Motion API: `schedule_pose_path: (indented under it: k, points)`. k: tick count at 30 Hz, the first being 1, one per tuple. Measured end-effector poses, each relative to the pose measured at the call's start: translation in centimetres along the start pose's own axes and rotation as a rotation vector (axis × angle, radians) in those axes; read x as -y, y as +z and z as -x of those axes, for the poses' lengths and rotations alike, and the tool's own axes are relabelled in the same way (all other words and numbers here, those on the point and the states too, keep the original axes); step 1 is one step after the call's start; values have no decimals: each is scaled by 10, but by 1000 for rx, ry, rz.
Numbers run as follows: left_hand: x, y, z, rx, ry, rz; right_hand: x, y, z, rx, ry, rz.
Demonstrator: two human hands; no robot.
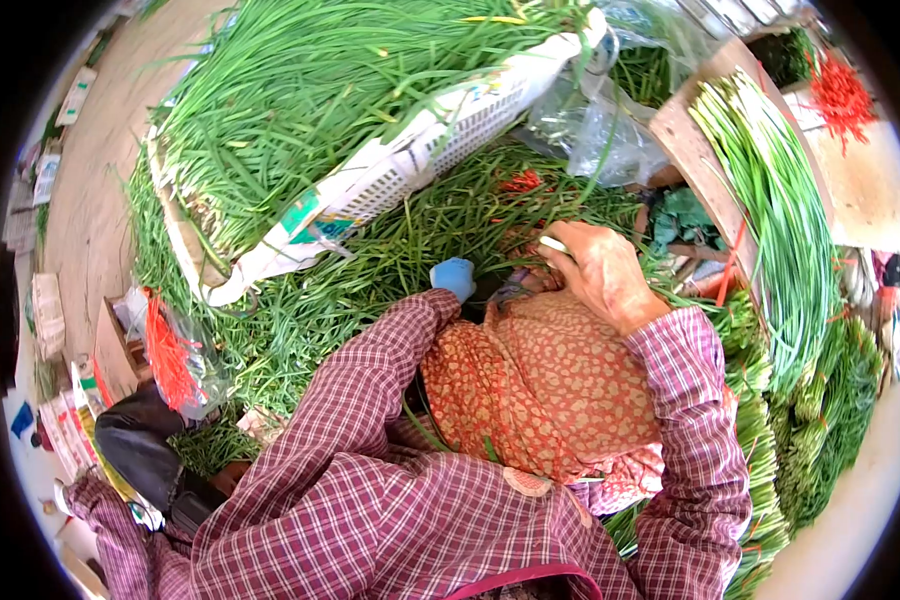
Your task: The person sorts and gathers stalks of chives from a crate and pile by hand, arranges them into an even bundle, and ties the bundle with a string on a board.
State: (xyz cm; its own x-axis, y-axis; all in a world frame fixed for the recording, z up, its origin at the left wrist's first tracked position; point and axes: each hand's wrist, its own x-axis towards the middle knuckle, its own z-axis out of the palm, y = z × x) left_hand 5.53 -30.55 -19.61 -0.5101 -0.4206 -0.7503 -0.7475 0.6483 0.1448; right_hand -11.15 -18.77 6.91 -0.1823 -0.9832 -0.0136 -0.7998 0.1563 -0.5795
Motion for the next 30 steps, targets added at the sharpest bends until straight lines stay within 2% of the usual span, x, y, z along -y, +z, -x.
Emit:
schedule_pose_path:
  k: [4, 6, 8, 10, 11, 14, 15, 18, 19, 22, 25, 28, 29, 30]
  points:
    - [2, -22, 30, -305, 223, 407, 9, -7, -7, -6, -42, 6]
    - [-5, -71, 54, -152, 222, 611, 22, -12, -12, -28, -25, 24]
    - [-12, -102, 82, -251, 308, 869, 40, -20, -19, -23, -54, -7]
    - [-12, -126, 113, -110, 383, 1275, 54, -27, -24, -66, -111, -31]
    - [-9, -128, 122, 119, 474, 1653, 64, -32, -27, -85, -113, -52]
    - [1, -141, 164, 271, 562, 2050, 85, -38, -31, -208, -117, -125]
    - [-1, -140, 176, 262, 533, 2121, 94, -41, -33, -225, -150, -119]
    - [7, -130, 189, 282, 616, 2135, 116, -41, -36, -170, -317, -82]
    - [11, -127, 194, 309, 721, 2178, 122, -41, -36, -169, -329, -80]
    - [20, -125, 206, 388, 808, 2314, 145, -42, -35, -110, -357, -122]
    - [32, -124, 226, 421, 896, 2370, 163, -43, -36, -181, -282, -207]
    - [36, -122, 242, 364, 990, 2432, 175, -40, -38, -162, -363, -218]
    - [37, -122, 250, 338, 912, 2436, 178, -41, -37, -141, -370, -214]
    - [40, -117, 243, 353, 997, 2398, 186, -42, -37, -133, -390, -225]
